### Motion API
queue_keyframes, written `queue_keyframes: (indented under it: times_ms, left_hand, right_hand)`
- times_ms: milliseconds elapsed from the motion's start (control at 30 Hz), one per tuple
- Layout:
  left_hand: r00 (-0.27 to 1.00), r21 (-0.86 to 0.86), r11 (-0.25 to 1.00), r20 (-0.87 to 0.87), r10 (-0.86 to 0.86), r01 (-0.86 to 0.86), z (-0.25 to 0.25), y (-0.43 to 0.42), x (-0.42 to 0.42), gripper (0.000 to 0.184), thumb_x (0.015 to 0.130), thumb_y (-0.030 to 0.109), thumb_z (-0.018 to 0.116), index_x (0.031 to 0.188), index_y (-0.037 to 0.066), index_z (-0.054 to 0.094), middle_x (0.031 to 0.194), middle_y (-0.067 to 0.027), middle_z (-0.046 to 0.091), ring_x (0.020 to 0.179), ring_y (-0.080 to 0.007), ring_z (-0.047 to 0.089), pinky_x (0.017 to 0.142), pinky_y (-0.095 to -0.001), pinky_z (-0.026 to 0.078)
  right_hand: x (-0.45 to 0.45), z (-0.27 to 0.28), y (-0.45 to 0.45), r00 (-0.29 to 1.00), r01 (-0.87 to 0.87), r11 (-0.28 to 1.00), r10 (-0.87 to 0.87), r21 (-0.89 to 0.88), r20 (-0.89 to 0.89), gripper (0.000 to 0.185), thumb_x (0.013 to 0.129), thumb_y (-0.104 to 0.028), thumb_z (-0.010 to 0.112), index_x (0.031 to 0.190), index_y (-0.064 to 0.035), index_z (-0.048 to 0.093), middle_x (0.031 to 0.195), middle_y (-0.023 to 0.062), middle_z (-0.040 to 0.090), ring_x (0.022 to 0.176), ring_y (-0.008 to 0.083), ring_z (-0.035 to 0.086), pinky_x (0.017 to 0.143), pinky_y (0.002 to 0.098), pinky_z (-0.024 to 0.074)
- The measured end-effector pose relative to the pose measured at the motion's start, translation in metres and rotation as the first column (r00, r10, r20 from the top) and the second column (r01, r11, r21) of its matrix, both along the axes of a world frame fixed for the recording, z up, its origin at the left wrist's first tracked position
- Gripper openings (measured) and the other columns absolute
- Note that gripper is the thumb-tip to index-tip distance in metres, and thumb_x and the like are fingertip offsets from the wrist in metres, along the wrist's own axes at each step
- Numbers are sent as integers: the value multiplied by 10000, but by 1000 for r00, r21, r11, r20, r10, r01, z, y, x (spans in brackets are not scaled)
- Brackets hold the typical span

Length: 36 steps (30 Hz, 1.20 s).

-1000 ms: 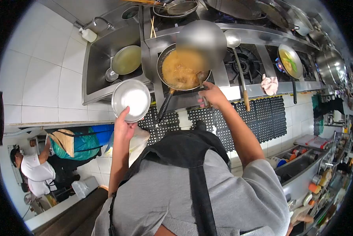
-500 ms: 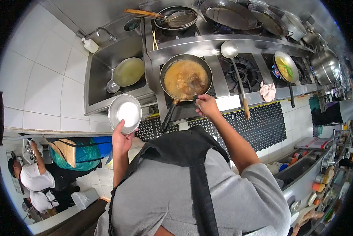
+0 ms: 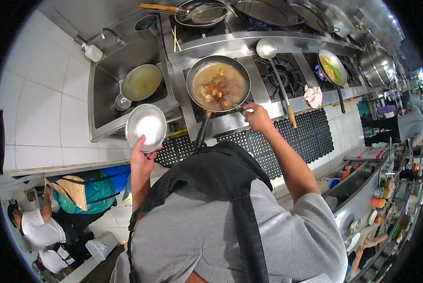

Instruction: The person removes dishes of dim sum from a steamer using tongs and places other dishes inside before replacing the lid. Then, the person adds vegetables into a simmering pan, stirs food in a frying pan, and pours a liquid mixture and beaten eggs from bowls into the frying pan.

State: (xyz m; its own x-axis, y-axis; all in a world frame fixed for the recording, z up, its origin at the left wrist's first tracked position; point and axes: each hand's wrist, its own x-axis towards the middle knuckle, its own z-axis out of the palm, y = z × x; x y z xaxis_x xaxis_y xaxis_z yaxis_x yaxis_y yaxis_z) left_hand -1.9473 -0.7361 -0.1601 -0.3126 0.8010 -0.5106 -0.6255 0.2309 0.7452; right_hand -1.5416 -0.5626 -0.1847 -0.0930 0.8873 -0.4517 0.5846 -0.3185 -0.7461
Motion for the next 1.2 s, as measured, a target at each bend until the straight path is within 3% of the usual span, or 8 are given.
queue_keyframes:
  times_ms: [133,367,567,733,867,967,1033,1200]
  left_hand:
    - [1000,-29,999,15,-13,14,4,1,-2,458,962,308,673,1307,26,568,1001,-142,750,722,-274,743,451,-264,362]
    - [999,-5,999,-40,-36,36,-1,8,-9,456,964,306,676,1307,26,568,1006,-142,754,734,-285,753,452,-263,351]
    - [994,-14,997,-77,-79,78,17,33,-3,484,970,306,666,1317,-11,552,989,-165,753,713,-276,753,440,-260,360]
    - [987,-4,995,-123,-103,103,30,45,3,510,979,323,648,1327,-32,535,975,-185,749,707,-281,754,421,-252,376]
    - [983,-1,990,-120,-139,140,38,55,7,518,982,342,641,1341,-15,529,1006,-166,750,727,-284,757,427,-249,363]
    - [971,-8,979,-128,-204,205,37,73,6,517,996,379,611,1355,16,527,1051,-144,750,759,-281,760,434,-248,335]
    - [962,-16,969,-123,-245,245,41,92,10,509,1010,391,581,1358,23,524,1054,-139,750,759,-286,759,435,-249,333]
    - [920,-48,942,-205,-334,332,39,144,26,532,1026,423,526,1386,32,503,1052,-136,750,738,-280,751,460,-260,321]
  right_hand:
    - [-22,-11,3,989,50,998,-56,-48,-134,247,950,-134,662,1165,-14,647,743,104,705,468,144,598,397,298,459]
    - [1,15,-21,987,139,990,-136,-35,85,202,942,-152,675,1091,-18,647,736,105,711,486,158,628,435,316,487]
    - [-36,-55,5,991,116,955,-128,273,26,204,901,-194,711,1038,-45,685,803,179,731,717,296,732,699,399,564]
    - [-30,6,-27,995,99,992,-99,-78,6,228,902,-230,719,1059,-66,697,930,214,746,953,389,723,858,445,547]
    - [4,-1,-24,957,-3,990,-38,138,288,217,915,-241,707,1050,-71,694,917,235,736,941,415,715,857,485,549]
    - [-9,-8,-5,961,30,960,-104,278,256,223,897,-222,711,1036,-49,685,956,252,729,959,421,707,872,478,548]
    - [-23,-46,10,989,103,953,-129,285,76,254,872,-231,727,1029,-37,678,970,251,727,970,417,706,869,471,548]
    - [-31,8,-20,973,-103,975,58,197,222,282,856,-241,748,1061,-62,674,979,224,734,975,415,707,857,474,549]
